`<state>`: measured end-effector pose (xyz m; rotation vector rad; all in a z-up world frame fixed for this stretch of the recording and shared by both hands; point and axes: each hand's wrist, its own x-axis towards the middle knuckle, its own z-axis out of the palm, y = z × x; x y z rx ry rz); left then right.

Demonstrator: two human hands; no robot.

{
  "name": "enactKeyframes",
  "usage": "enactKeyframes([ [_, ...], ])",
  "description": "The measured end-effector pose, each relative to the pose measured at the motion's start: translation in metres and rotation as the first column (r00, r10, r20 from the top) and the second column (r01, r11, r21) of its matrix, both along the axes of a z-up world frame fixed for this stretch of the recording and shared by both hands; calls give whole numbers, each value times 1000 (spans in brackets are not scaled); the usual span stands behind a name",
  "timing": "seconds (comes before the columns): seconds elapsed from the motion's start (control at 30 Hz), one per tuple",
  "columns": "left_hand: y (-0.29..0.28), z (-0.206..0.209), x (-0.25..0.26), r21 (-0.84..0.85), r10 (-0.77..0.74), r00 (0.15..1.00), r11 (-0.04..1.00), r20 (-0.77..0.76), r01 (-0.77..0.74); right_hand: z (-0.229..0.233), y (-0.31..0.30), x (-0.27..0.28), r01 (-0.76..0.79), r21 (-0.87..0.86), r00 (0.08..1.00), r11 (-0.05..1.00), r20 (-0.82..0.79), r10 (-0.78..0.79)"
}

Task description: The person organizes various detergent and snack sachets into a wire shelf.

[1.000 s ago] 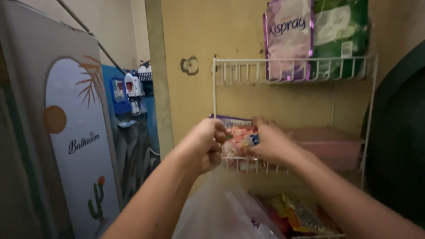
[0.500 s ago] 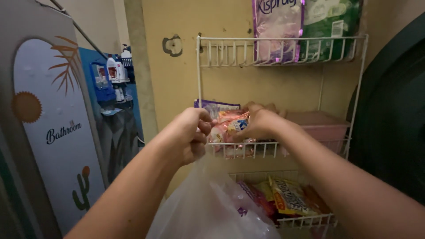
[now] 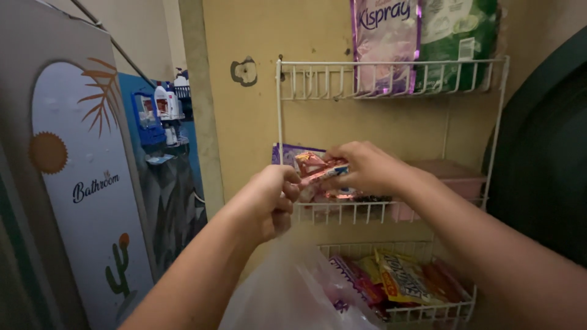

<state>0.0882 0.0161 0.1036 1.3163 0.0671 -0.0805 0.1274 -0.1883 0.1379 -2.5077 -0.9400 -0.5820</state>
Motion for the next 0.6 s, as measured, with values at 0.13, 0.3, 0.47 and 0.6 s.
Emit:
enactKeyframes([
  [0.13, -5, -1, -3, 40, -3, 1000, 999, -18, 3, 2, 1, -6, 116, -15, 992, 993, 60, -115],
  [0.3, -8, -10, 6, -89, -91, 995, 992, -30, 88, 6, 4, -26, 211, -13, 969, 977, 134, -208],
  [0.47, -13, -4, -17, -36, -77, 996, 996, -52, 76, 3, 1, -23, 166, 30, 974, 986, 154, -168],
  [0.6, -13, -7, -16, -20, -74, 997, 997, -21, 74, 11, -6, -35, 116, 308, 986, 944, 82, -148],
])
